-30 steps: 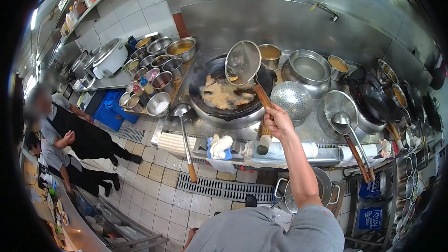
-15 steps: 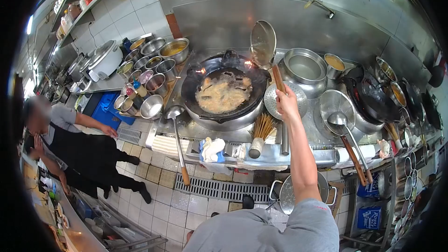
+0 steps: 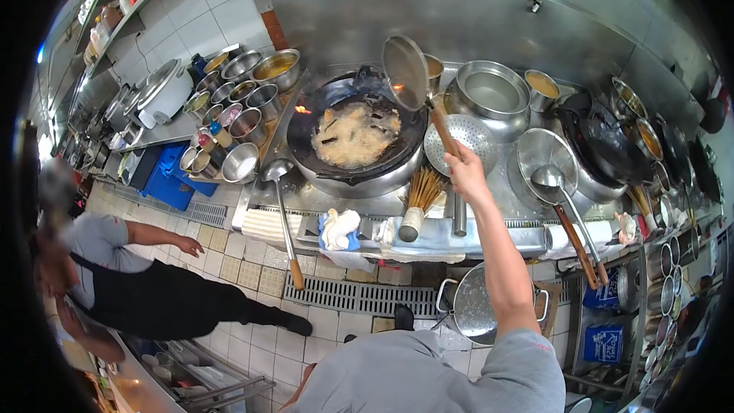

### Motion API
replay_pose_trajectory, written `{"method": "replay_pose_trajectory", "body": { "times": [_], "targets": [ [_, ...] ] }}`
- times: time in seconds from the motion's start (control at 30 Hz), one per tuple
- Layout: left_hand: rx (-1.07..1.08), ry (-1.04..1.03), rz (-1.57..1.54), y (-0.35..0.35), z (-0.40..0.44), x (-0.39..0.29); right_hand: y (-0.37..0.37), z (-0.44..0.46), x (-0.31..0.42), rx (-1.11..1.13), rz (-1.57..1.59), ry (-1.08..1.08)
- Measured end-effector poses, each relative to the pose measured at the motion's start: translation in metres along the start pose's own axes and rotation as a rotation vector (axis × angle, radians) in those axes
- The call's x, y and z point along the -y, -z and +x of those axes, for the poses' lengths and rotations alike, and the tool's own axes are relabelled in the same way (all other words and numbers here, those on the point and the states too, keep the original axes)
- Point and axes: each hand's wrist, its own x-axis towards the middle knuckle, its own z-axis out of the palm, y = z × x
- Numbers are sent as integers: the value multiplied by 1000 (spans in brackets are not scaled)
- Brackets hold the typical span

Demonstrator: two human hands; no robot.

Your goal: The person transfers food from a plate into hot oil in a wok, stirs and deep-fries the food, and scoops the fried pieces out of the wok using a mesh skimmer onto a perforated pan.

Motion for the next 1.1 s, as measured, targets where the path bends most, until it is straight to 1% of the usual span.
{"method": "replay_pose_trajectory", "body": {
  "times": [0.03, 0.07, 0.13, 0.17, 0.23, 0.3, 0.37, 0.4, 0.43, 0.47, 0.5, 0.53, 0.63, 0.67, 0.7, 0.73, 0.77, 0.8, 0.83, 0.9, 1.0, 1.1],
  "targets": [
    [20, 4, -37, 0, 4, -1, -6, 0, -1, 28, -8, -20],
    [20, -1, -31, 0, 10, -2, -11, 5, -11, 1, -1, -64],
    [-14, -225, 131, -1, 18, -6, -24, -3, -14, 44, 124, -159],
    [-19, -225, 132, 1, 20, -13, -28, -8, -14, 85, 202, -221],
    [94, 62, -119, 20, 9, -66, -35, -8, -28, 165, 391, -363],
    [95, 69, -153, 19, 18, -74, -47, -9, -33, 277, 547, -476],
    [21, 12, -57, 20, 19, -91, -63, -2, -44, 339, 639, -569],
    [16, 25, -55, 21, 18, -102, -72, 3, -49, 366, 663, -585],
    [7, 28, -54, 16, 26, -97, -80, 8, -51, 393, 695, -635],
    [26, 68, -171, -2, 46, -74, -88, 14, -54, 416, 738, -683],
    [45, 107, -290, -2, 48, -78, -94, 18, -54, 440, 780, -733],
    [33, 103, -233, -3, 49, -82, -96, 18, -54, 450, 783, -734],
    [2, 65, -274, 1, 43, -102, -103, 16, -55, 510, 847, -777],
    [5, 66, -223, 4, 42, -110, -103, 15, -56, 522, 877, -793],
    [2, 69, -225, -4, 58, -95, -101, 14, -59, 527, 906, -813],
    [-17, -17, -198, -19, 83, -64, -102, 21, -68, 569, 979, -886],
    [-35, -105, -169, -27, 93, -48, -99, 18, -70, 565, 980, -892],
    [4, -48, -110, -2, 60, -99, -97, 15, -71, 573, 979, -884],
    [3, -54, -104, 3, 61, -100, -96, 13, -68, 584, 981, -867],
    [66, -1, -163, 9, 66, -105, -94, 7, -66, 542, 988, -830],
    [72, -19, -57, 15, 68, -101, -90, 1, -68, 542, 1042, -870],
    [97, -20, -32, 22, 69, -93, -69, -23, -67, 522, 1027, -830]
  ]
}}
